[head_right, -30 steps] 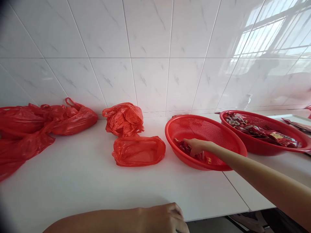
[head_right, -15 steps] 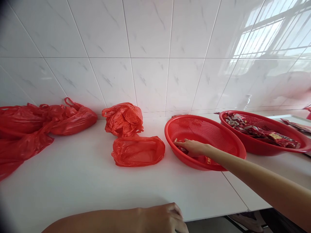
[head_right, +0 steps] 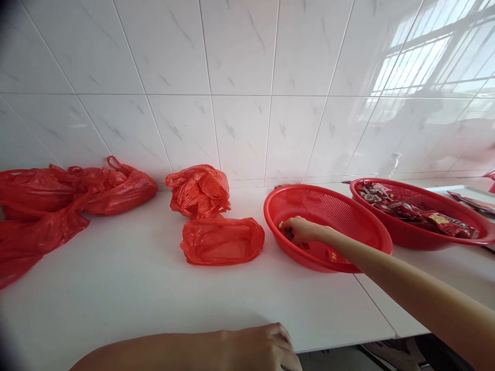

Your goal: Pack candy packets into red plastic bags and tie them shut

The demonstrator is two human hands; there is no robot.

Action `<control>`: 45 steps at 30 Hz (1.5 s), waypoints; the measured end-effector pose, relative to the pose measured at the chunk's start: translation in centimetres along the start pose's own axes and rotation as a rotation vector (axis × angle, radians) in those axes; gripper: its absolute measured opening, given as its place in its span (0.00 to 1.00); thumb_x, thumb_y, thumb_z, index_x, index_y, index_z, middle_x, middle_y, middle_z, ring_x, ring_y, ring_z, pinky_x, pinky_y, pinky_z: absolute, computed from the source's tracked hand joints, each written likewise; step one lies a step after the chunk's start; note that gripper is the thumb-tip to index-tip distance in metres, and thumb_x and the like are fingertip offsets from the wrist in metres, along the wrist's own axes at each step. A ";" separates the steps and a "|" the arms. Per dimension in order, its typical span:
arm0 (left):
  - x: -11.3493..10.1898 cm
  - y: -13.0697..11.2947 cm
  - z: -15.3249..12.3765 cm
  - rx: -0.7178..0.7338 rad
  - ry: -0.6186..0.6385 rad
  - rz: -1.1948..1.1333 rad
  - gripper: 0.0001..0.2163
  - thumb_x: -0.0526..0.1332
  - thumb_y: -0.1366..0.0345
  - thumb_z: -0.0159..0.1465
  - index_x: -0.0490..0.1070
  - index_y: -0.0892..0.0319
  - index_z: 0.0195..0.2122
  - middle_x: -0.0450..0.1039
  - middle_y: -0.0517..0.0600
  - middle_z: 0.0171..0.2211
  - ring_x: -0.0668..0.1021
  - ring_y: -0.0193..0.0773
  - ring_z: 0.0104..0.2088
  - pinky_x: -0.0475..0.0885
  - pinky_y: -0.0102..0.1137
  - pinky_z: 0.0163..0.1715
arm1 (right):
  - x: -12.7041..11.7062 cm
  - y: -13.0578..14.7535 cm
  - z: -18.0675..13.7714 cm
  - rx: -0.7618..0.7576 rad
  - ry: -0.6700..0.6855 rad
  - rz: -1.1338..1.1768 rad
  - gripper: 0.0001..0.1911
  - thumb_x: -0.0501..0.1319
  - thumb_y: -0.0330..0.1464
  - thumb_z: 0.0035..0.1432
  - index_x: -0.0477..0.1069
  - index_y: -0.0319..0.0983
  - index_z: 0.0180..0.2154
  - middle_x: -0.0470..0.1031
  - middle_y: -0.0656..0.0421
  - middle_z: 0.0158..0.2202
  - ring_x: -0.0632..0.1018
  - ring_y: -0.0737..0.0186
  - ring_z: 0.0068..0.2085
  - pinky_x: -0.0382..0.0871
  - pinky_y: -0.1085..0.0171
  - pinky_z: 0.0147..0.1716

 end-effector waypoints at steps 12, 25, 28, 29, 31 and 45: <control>-2.9 0.1 0.3 -0.087 -0.068 -0.068 0.07 0.58 0.66 0.67 0.75 0.59 0.42 0.76 0.49 0.50 0.77 0.34 0.50 0.64 0.29 0.58 | -7.6 1.7 -4.2 -0.110 -0.192 0.475 0.19 0.70 0.37 0.46 0.73 0.36 0.40 0.74 0.56 0.34 0.76 0.59 0.35 0.73 0.65 0.31; -17.2 7.8 -15.4 -0.984 -0.154 0.290 0.11 0.54 0.67 0.68 0.76 0.59 0.42 0.77 0.53 0.41 0.78 0.46 0.42 0.70 0.39 0.44 | -3.9 18.1 -1.7 -0.401 0.036 0.351 0.17 0.71 0.35 0.46 0.76 0.39 0.40 0.75 0.60 0.34 0.75 0.64 0.35 0.69 0.68 0.32; -15.9 8.2 -16.6 -1.033 0.045 0.256 0.08 0.57 0.66 0.64 0.75 0.59 0.33 0.77 0.54 0.36 0.78 0.49 0.39 0.70 0.38 0.37 | -0.8 19.9 2.7 -0.408 0.092 0.264 0.16 0.72 0.33 0.41 0.76 0.38 0.35 0.71 0.64 0.27 0.71 0.69 0.29 0.65 0.71 0.26; -15.6 8.3 -16.8 -1.035 0.077 0.225 0.07 0.58 0.67 0.63 0.75 0.59 0.31 0.77 0.54 0.35 0.78 0.48 0.38 0.69 0.36 0.35 | 0.2 20.0 4.2 -0.384 0.114 0.222 0.15 0.72 0.32 0.41 0.76 0.38 0.35 0.71 0.64 0.27 0.72 0.69 0.28 0.66 0.71 0.25; -15.2 8.5 -17.1 -1.037 0.086 0.155 0.07 0.58 0.67 0.61 0.74 0.58 0.28 0.76 0.53 0.34 0.78 0.46 0.35 0.67 0.33 0.31 | 1.8 19.7 6.6 -0.315 0.121 0.126 0.15 0.72 0.31 0.39 0.76 0.39 0.34 0.73 0.63 0.28 0.74 0.68 0.28 0.67 0.70 0.24; -18.5 10.0 -18.9 -1.180 0.083 -0.170 0.10 0.58 0.63 0.56 0.61 0.57 0.20 0.62 0.45 0.19 0.63 0.35 0.20 0.54 0.31 0.20 | -0.2 19.3 8.8 -0.205 -0.091 -0.013 0.27 0.73 0.29 0.38 0.75 0.40 0.45 0.75 0.55 0.42 0.77 0.56 0.38 0.68 0.67 0.27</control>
Point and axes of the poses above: each hand's wrist, its own z-axis towards the middle knuckle, its own x-axis out of the palm, y = z × x, the point moved 10 cm from there along z, towards the middle knuckle
